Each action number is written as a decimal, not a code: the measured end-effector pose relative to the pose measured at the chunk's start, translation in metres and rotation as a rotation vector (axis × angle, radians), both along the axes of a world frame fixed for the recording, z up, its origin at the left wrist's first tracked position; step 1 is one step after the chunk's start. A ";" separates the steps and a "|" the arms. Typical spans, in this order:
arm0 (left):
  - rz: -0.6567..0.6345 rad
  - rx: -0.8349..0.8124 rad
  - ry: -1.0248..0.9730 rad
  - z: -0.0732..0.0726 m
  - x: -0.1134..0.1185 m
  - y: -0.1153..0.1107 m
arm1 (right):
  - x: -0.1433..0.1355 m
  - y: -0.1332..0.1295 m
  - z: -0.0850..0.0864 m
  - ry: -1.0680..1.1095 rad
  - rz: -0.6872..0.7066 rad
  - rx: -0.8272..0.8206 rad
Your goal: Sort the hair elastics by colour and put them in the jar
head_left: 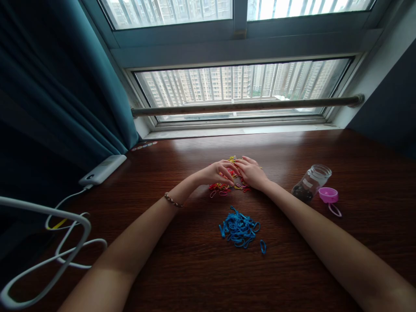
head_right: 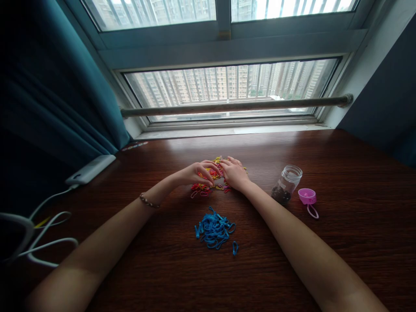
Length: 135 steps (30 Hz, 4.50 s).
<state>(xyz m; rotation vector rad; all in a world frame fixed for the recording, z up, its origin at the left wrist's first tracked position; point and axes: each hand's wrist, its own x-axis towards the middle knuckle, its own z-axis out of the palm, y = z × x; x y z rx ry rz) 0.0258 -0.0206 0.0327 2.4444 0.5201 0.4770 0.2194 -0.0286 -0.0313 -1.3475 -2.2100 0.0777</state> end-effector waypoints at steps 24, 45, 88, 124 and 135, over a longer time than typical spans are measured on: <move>0.367 0.358 0.312 -0.049 -0.005 0.016 | -0.005 -0.002 0.000 -0.034 -0.033 0.016; 0.449 0.566 0.167 -0.050 -0.005 0.015 | -0.002 -0.003 0.004 0.039 -0.137 0.060; 0.499 0.397 -0.198 -0.048 -0.008 0.019 | 0.004 -0.001 0.019 0.898 -0.224 -0.065; -0.100 -0.421 0.212 0.007 0.010 -0.026 | 0.008 -0.008 0.004 0.209 -0.460 -0.057; 0.298 0.427 0.010 -0.042 0.012 0.045 | 0.004 -0.016 0.012 0.292 -0.419 0.041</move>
